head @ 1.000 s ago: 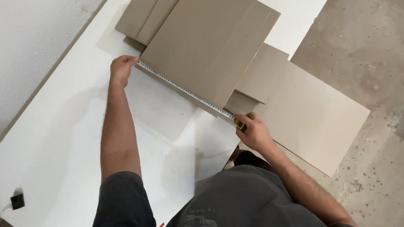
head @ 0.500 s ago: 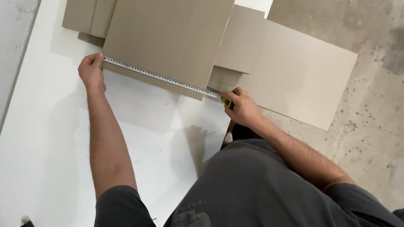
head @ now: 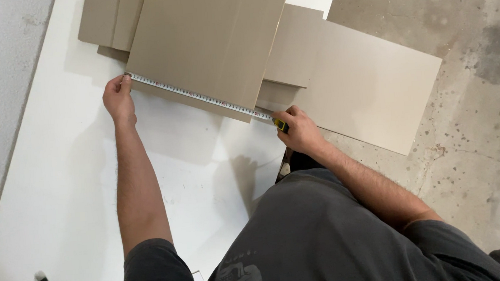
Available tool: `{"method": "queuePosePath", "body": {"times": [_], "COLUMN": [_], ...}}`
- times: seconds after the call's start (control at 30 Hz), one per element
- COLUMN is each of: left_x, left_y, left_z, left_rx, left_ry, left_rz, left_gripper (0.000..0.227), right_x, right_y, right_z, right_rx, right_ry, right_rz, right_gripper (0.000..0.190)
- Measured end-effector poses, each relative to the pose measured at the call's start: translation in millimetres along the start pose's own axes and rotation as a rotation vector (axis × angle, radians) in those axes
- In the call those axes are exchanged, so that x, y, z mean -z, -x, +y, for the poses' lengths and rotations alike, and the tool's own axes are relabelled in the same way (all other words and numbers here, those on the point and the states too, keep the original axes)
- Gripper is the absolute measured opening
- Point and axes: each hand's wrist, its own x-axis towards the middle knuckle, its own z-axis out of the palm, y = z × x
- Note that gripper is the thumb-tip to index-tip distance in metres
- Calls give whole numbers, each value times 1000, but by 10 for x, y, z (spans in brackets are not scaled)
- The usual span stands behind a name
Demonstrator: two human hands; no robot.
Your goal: The person moves several pieces of light-colored wood from a workbench to a storage area and back. They then use a tape measure to measure the dimensions of the wood pieces on the workbench.
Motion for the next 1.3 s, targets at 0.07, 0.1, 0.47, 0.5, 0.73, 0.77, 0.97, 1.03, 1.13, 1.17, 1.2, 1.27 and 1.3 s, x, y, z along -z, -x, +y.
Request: {"method": "queuePosePath", "body": {"times": [0.07, 0.1, 0.47, 0.5, 0.73, 0.77, 0.97, 1.03, 1.13, 1.17, 1.2, 1.27, 1.3], "left_x": [4, 8, -28, -19, -21, 9, 255, 326, 282, 199, 106, -172, -371], "left_y": [-9, -9, -62, -96, -193, -128, 444, 702, 1152, 1354, 1552, 2034, 2212], "left_z": [-28, -44, -2, -37, -151, -23, 572, 611, 440, 287, 137, -174, -294], "left_rx": [11, 25, 41, 42, -2, -32, -151, -141, -33, 3, 37, 104, 171], "left_ry": [3, 7, -21, -36, -51, -56, 157, 225, 426, 431, 435, 391, 341], "left_rz": [-5, -8, -48, -50, -44, -44, 24, 38, 45, -106, -256, -349, -457], "left_gripper": [21, 21, 27, 27, 30, 23, 24, 24, 25, 25, 26, 27, 29], "right_x": [13, 24, 21, 10, 32, 34, 243, 339, 474, 495, 519, 534, 571], "right_y": [4, 6, 21, 22, 13, 5, -42, 13, 93, 136, 177, 254, 267], "right_z": [-9, -13, -10, -11, -7, 14, 58, 66, 82, 101, 124, 191, 235], "right_rx": [-4, -7, 2, -5, 15, 32, 93, 105, 114, 132, 149, 179, 194], "right_ry": [1, 3, 12, 12, -14, -32, -83, -86, -111, -94, -76, -29, 15], "right_rz": [-2, -7, 0, 2, -5, -4, -22, -37, -94, -110, -126, -152, -168], "right_gripper": [52, 51, 54, 54, 52, 52, 51, 50, 52, 52, 51, 50, 50]}}
